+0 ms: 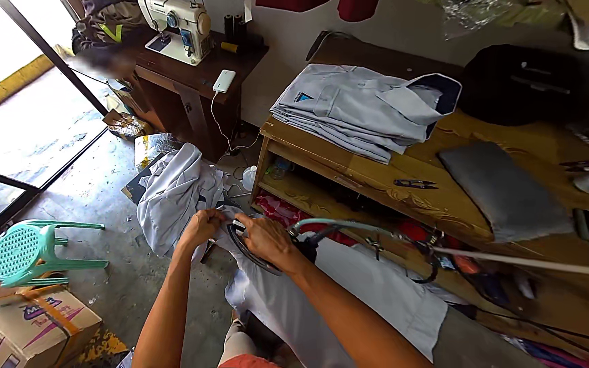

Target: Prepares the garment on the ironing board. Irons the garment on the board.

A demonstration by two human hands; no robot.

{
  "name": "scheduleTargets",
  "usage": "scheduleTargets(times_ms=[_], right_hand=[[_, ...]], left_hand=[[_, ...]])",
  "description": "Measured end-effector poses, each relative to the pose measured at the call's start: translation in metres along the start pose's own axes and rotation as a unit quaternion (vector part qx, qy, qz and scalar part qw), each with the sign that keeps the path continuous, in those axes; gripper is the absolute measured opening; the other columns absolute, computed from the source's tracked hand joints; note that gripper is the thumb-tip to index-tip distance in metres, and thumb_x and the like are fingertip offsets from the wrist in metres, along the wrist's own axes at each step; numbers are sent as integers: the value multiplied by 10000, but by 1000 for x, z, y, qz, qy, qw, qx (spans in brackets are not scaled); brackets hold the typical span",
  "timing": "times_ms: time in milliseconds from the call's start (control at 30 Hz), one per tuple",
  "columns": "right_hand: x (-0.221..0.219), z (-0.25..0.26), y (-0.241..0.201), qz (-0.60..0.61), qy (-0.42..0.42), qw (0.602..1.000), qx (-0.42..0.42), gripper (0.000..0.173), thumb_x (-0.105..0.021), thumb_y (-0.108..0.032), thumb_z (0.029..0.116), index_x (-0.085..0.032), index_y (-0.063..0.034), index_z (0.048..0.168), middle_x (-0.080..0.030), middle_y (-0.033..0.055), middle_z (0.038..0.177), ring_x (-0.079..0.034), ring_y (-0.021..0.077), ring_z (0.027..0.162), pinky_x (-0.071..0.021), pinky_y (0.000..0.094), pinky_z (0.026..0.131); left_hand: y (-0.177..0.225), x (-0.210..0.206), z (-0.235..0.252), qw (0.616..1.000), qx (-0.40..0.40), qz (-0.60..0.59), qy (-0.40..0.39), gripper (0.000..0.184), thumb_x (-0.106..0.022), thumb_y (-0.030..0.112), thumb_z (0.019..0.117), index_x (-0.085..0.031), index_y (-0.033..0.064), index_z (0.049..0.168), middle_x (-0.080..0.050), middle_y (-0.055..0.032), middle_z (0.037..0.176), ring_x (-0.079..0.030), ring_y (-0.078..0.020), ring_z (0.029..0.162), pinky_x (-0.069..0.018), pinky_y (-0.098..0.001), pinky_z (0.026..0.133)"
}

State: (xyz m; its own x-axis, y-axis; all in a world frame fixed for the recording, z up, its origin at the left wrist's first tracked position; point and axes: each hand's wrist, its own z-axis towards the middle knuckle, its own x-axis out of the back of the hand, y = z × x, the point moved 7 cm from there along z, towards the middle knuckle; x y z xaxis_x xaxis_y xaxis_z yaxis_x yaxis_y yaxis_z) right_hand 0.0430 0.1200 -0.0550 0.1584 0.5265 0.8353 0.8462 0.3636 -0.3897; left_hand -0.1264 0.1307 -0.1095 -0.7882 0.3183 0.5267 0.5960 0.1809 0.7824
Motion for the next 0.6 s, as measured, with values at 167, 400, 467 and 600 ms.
scheduleTargets(times_ms=[167, 400, 467, 600], right_hand=[[-1, 14, -2, -14, -18, 999, 35, 553, -601, -131, 914, -517, -241, 1450, -709, 203, 1067, -692, 430, 973, -523, 626, 756], [-24, -100, 77, -22, -47, 999, -17, 530, -628, -171, 914, -529, -264, 1427, -703, 197, 943, -693, 431, 858, -519, 613, 692], [-31, -139, 107, -23, -48, 998, -40, 524, -638, -185, 914, -532, -264, 1421, -706, 189, 936, -697, 422, 852, -523, 604, 689], [-41, -211, 156, -18, -31, 997, -73, 488, -657, -214, 922, -562, -256, 1400, -718, 175, 943, -708, 410, 841, -538, 588, 686]], left_hand=[[-1, 24, -33, 985, 25, 2, 169, 273, -520, 123, 1017, -691, 26, 1206, -735, -123, 1118, -713, -207, 1012, -567, -430, 947], [-92, 10, -105, 970, 133, 7, 204, 254, -535, 124, 1037, -685, -13, 1190, -727, -180, 1106, -718, -281, 988, -564, -499, 934], [-88, -3, -117, 960, 139, 30, 242, 247, -534, 108, 1035, -686, -26, 1178, -724, -197, 1097, -716, -297, 987, -555, -514, 940], [-13, -46, -106, 939, 2, 130, 318, 259, -547, 105, 994, -713, -43, 1127, -707, -234, 1103, -663, -389, 1102, -513, -543, 1004]])
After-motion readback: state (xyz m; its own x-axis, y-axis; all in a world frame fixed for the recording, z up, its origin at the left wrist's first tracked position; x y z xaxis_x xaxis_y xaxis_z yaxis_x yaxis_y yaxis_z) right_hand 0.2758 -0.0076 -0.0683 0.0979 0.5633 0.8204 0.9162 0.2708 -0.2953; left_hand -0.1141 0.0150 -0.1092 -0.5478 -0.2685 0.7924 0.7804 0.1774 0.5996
